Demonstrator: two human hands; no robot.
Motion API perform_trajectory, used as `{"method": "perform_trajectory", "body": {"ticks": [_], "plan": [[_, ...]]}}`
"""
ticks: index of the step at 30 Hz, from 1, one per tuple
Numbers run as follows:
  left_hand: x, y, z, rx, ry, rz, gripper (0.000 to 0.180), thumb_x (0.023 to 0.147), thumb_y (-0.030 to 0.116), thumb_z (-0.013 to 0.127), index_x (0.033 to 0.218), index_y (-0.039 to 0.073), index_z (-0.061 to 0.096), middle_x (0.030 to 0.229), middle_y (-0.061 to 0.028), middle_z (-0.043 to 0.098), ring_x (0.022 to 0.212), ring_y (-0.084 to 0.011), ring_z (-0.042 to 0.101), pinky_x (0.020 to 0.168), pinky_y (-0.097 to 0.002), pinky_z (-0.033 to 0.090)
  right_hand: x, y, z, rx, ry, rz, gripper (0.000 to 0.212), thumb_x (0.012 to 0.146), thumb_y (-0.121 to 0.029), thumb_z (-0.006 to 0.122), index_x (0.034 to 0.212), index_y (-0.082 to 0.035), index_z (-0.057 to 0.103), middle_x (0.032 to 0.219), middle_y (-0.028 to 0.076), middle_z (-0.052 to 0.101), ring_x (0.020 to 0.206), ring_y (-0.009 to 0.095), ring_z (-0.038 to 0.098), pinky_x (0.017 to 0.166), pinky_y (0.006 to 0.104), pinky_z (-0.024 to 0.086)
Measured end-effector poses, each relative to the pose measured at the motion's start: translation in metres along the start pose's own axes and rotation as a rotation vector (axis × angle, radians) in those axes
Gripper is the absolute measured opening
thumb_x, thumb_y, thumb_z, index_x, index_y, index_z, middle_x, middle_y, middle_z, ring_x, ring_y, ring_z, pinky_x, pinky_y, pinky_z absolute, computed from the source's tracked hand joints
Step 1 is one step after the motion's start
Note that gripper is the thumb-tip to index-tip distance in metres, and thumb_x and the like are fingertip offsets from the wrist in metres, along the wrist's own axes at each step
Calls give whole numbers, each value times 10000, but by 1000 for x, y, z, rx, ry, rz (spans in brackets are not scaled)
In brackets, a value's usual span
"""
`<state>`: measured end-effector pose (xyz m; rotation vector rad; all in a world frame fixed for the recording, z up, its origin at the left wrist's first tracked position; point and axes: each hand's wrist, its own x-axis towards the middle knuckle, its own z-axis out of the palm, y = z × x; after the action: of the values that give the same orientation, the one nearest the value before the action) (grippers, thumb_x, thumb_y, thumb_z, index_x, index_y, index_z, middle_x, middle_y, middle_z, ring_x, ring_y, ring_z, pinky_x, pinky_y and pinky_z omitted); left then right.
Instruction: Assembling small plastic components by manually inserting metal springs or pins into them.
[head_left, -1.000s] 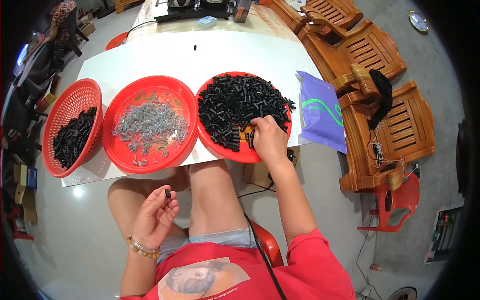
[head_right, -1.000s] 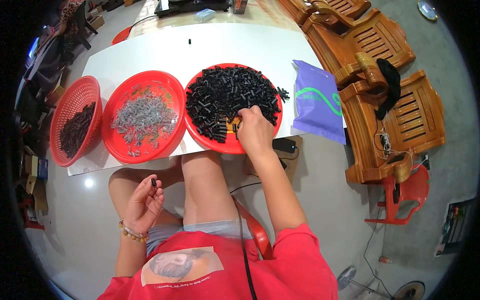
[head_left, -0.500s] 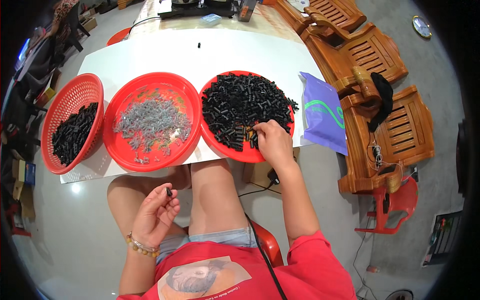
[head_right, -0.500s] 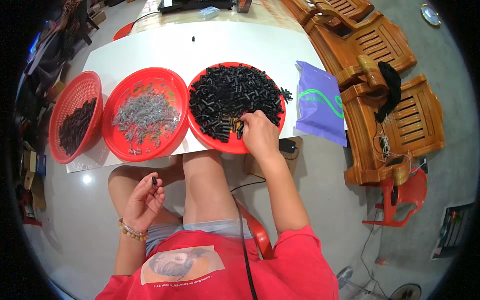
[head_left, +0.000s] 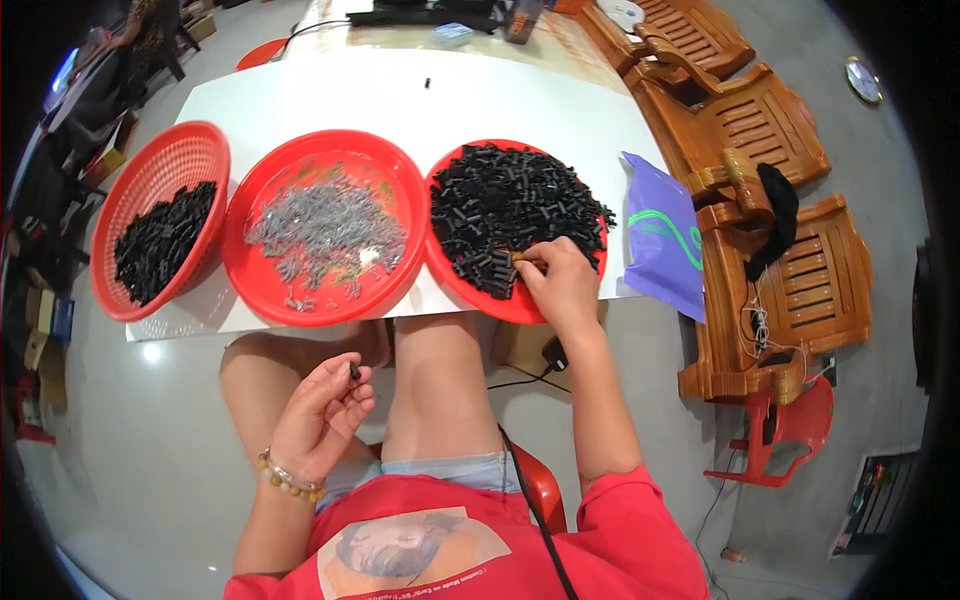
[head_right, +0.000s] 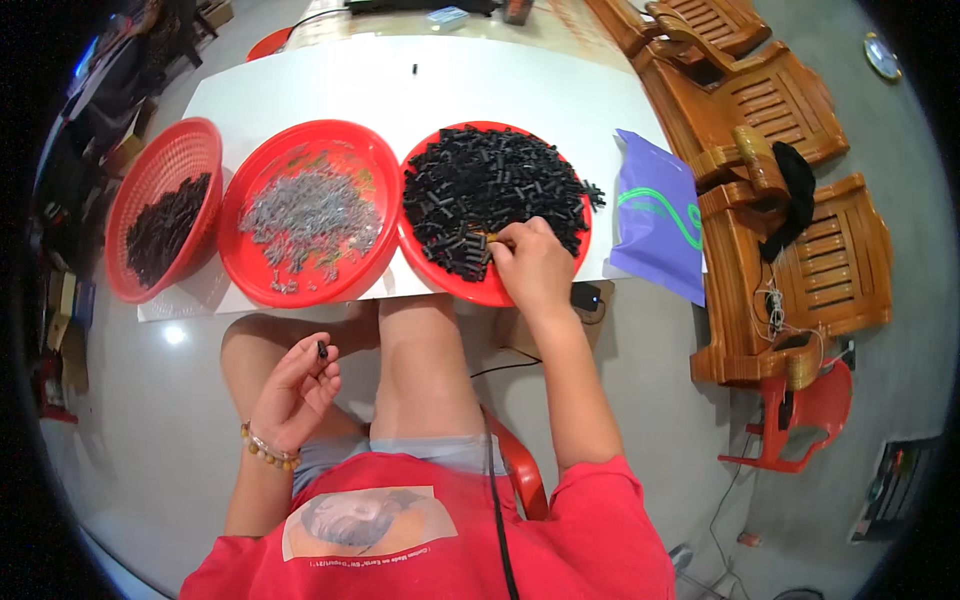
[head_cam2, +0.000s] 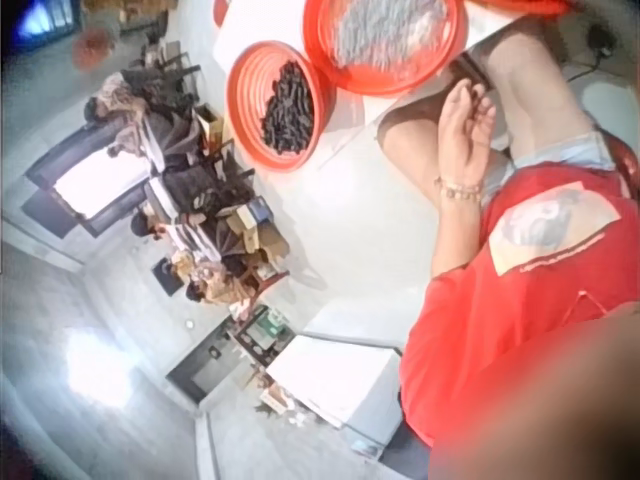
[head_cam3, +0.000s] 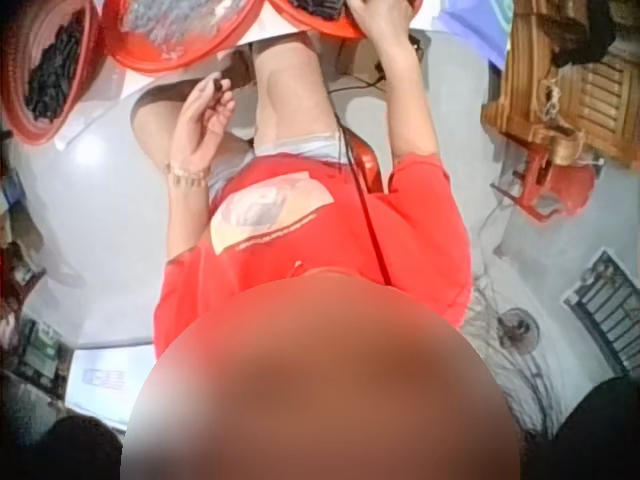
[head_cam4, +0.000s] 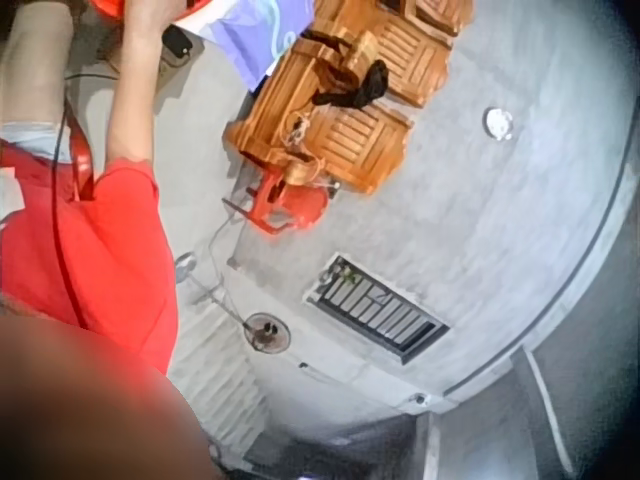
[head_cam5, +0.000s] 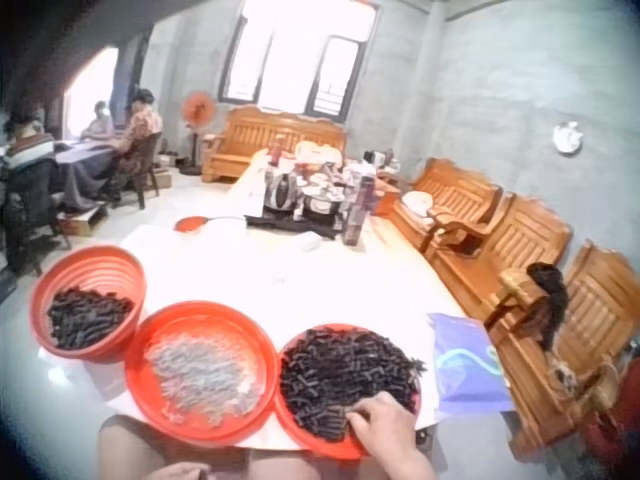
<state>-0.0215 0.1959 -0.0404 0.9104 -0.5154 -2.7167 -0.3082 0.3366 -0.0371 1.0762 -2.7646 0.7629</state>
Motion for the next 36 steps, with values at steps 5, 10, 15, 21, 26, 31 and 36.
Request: {"method": "perform_trajectory", "body": {"ticks": [5, 10, 15, 21, 26, 31, 36], "plan": [[-1, 1, 10, 11, -34, 24, 224, 932, 122, 565, 1137, 32, 556, 1003, -87, 634, 855, -154, 617, 786, -278, 536, -23, -28, -27, 315, 54, -42, 86, 719, -49, 723, 778, -27, 663, 740, 33, 570, 563, 104, 494, 510, 245, 382], [-5, -3, 17, 51, -26, 54, 207, 927, 136, 582, 1110, 39, 575, 981, -81, 648, 833, -141, 629, 763, -263, 533, -69, -90, -28, 601, -120, -392, 187, 652, -1, 767, 806, -36, 666, 771, 41, 580, 556, 90, 475, 463, 229, 344], [-12, -5, 28, 64, -91, 94, 180, 928, 109, 579, 1088, 29, 585, 940, -69, 659, 830, -131, 641, 770, -271, 544, -88, -115, -16, 638, -101, -504, 218, 645, -46, 806, 809, -50, 662, 739, 70, 569, 544, 138, 511, 454, 256, 388], [-17, -7, 28, 78, -99, 148, 172, 927, 97, 578, 1081, 23, 584, 926, -72, 659, 818, -130, 646, 757, -267, 549, -93, -121, -14, 596, -87, -512, 214, 651, -59, 808, 796, -45, 651, 723, 67, 566, 532, 139, 518, 441, 260, 387], [-18, -7, 27, 90, -101, 152, 173, 924, 95, 582, 1080, 20, 586, 932, -78, 661, 806, -128, 648, 748, -254, 548, -96, -124, -13, 572, -22, -559, 227, 649, -65, 816, 802, -44, 651, 698, 63, 554, 522, 128, 498, 425, 254, 368], [-19, -8, 26, 74, -120, 174, 184, 924, 94, 583, 1091, 17, 587, 964, -91, 665, 820, -126, 649, 743, -247, 547, -102, -127, -10, 615, -3, -493, 223, 654, -39, 812, 803, -34, 646, 692, 59, 545, 523, 118, 475, 425, 252, 355], [-19, -9, 28, 144, -110, 245, 175, 915, 50, 579, 1078, -4, 608, 947, -109, 672, 811, -128, 653, 753, -251, 549, -106, -130, -7, 629, 29, -480, 216, 662, -21, 804, 806, -31, 643, 690, 51, 535, 530, 114, 468, 431, 243, 348]]}}
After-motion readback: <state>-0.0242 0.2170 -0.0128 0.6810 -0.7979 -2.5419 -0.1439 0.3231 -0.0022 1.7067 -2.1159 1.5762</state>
